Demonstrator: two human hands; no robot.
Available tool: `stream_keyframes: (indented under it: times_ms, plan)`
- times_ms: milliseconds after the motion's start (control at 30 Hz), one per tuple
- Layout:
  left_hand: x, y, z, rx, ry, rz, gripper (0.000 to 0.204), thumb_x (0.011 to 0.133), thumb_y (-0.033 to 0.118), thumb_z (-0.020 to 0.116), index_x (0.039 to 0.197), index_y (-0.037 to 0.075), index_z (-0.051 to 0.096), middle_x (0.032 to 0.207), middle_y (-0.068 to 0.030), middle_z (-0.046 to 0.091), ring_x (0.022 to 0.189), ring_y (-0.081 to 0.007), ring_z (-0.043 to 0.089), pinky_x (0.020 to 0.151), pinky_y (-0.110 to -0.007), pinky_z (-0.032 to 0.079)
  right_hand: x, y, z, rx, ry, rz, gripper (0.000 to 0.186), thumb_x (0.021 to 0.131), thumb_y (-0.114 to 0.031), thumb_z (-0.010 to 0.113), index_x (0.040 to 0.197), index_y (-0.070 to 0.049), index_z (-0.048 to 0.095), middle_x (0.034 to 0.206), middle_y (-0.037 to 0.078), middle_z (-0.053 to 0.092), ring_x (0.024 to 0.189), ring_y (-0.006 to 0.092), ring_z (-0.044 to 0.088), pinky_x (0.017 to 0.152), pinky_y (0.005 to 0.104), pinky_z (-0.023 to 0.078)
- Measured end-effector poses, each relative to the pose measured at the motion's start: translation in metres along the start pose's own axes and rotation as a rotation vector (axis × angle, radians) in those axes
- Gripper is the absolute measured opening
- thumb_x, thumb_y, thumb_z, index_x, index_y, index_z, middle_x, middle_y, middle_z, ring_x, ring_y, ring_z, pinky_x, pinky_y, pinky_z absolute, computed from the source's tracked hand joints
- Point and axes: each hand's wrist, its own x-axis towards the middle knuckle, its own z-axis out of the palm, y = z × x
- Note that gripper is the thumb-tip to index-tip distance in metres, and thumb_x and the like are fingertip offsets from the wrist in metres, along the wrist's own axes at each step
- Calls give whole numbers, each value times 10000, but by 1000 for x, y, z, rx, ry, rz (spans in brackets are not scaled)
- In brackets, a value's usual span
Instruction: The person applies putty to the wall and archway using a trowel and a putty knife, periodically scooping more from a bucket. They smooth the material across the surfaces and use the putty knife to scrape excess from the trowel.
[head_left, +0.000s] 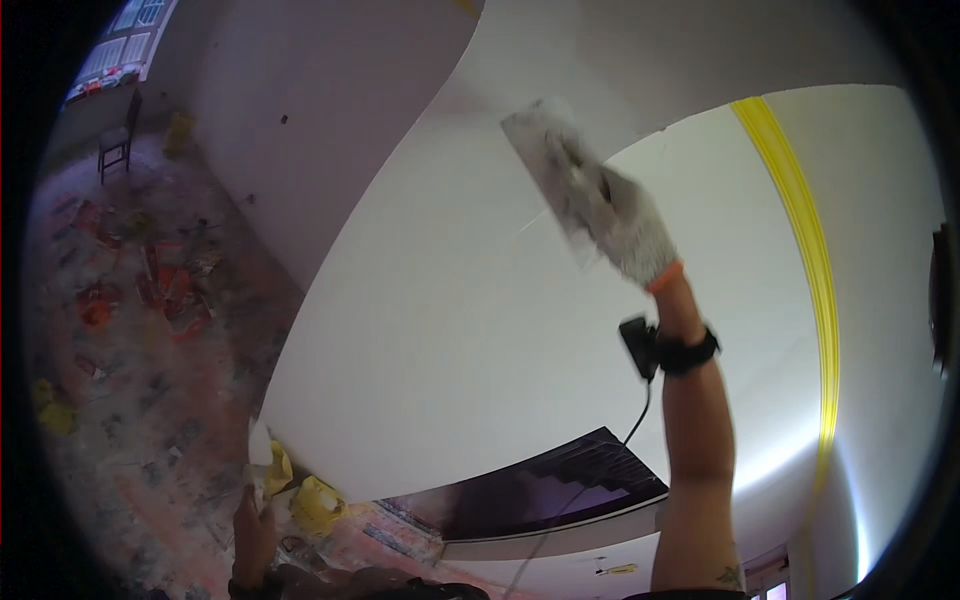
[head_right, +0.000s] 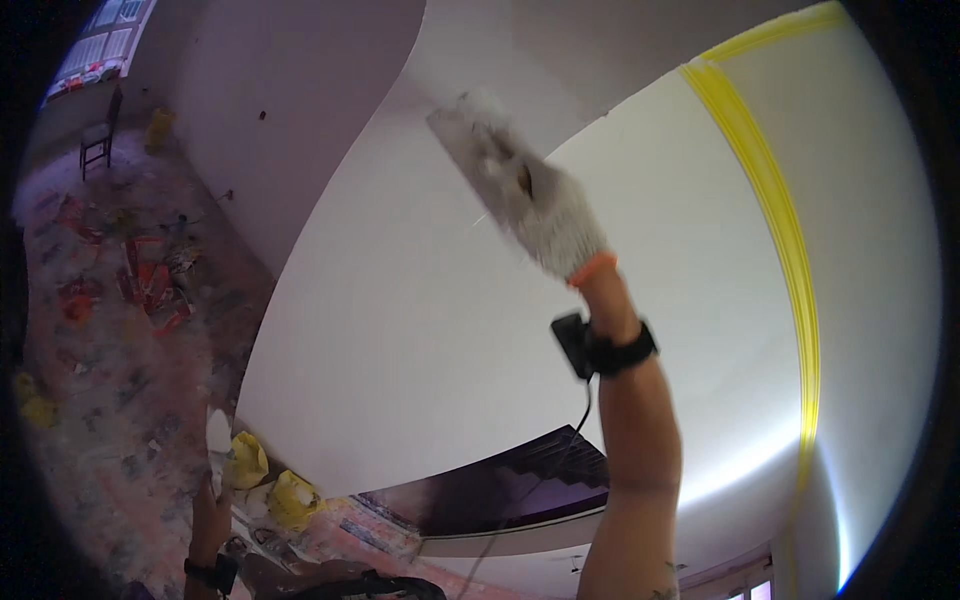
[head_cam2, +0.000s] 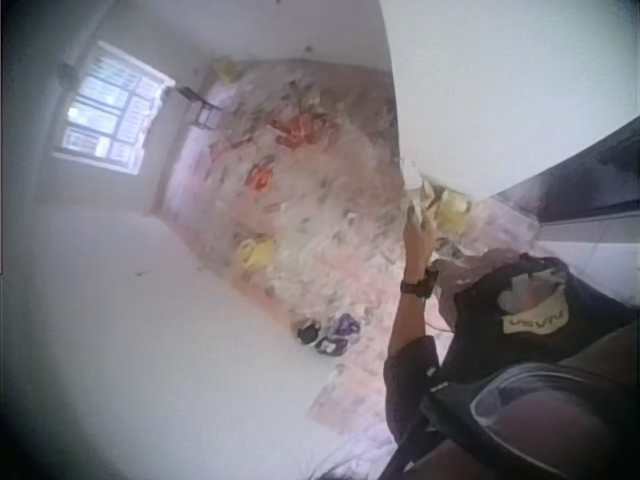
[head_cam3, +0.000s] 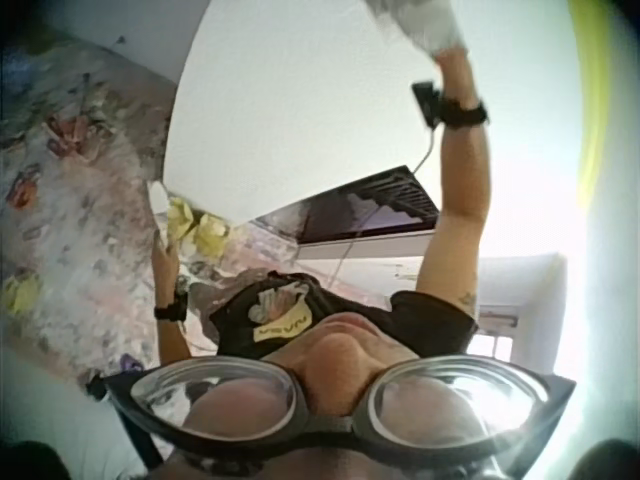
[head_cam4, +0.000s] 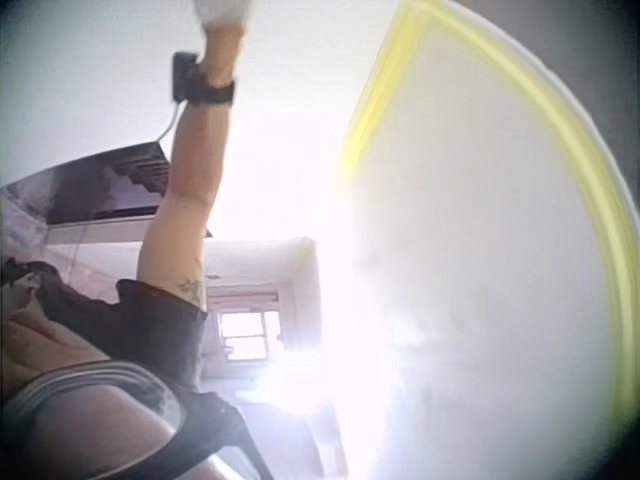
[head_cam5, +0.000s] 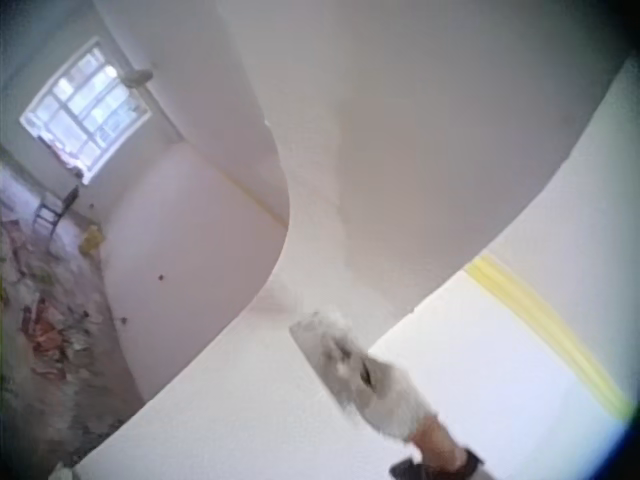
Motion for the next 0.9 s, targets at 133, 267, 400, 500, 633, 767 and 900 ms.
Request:
stream_keyframes:
  times_ms: [133, 267, 400, 500, 633, 767, 900]
  plan:
    - [-17, -20, -9, 62, -18, -74, 394, 912, 54, 591, 1289, -43, 528, 1118, -315, 654, 1078, -488, 625, 895, -497, 492, 62, -11, -14, -413, 93, -31, 543, 1003, -475, 542, 1287, -22, 634, 880, 171, 702, 782, 342, 681, 745, 429, 527]
    - [-12, -21, -8, 62, -156, -235, 499, 907, 39, 592, 1377, -60, 459, 1167, -278, 636, 1092, -448, 619, 951, -470, 483, 95, -9, -27, -549, 80, 65, 464, 979, -420, 586, 1294, -80, 623, 1102, 176, 722, 998, 392, 687, 885, 447, 551]
    - [-33, -100, -4, 45, -98, -310, 545, 921, 99, 605, 1400, -103, 442, 1262, -339, 599, 1198, -489, 571, 1019, -492, 451, 101, -5, -7, -570, 65, 89, 446, 975, -432, 577, 1261, -95, 639, 1118, 168, 722, 993, 398, 686, 891, 454, 556]
    - [-29, -78, -8, 83, -119, -268, 610, 926, 122, 612, 1430, -143, 395, 1323, -345, 566, 1244, -497, 538, 1076, -486, 421, 104, 21, 12, -639, 21, 160, 468, 974, -438, 569, 1265, -77, 635, 1128, 183, 716, 1012, 410, 678, 900, 467, 554]
    - [-31, -70, -8, 208, -64, -311, 615, 902, 89, 587, 1448, -118, 394, 1347, -320, 564, 1244, -424, 569, 1069, -444, 432, 95, 59, 67, -551, 6, 193, 505, 975, -443, 556, 1293, -56, 621, 1164, 197, 701, 1057, 424, 661, 925, 486, 540]
    - [-41, -85, -20, 176, -119, -375, 668, 907, 119, 592, 1480, -126, 352, 1429, -332, 502, 1291, -400, 541, 1073, -427, 427, 96, 71, 121, -422, -127, 255, 505, 978, -434, 559, 1317, -63, 609, 1191, 194, 693, 1101, 416, 641, 974, 442, 522]
    - [-50, -89, -22, 44, -19, -504, 616, 911, 78, 582, 1477, -68, 385, 1071, -209, 633, 855, -292, 652, 744, -384, 528, 80, 88, 172, -155, -108, 188, 426, 968, -375, 592, 1261, -72, 652, 1154, 176, 711, 1052, 352, 677, 944, 400, 523]
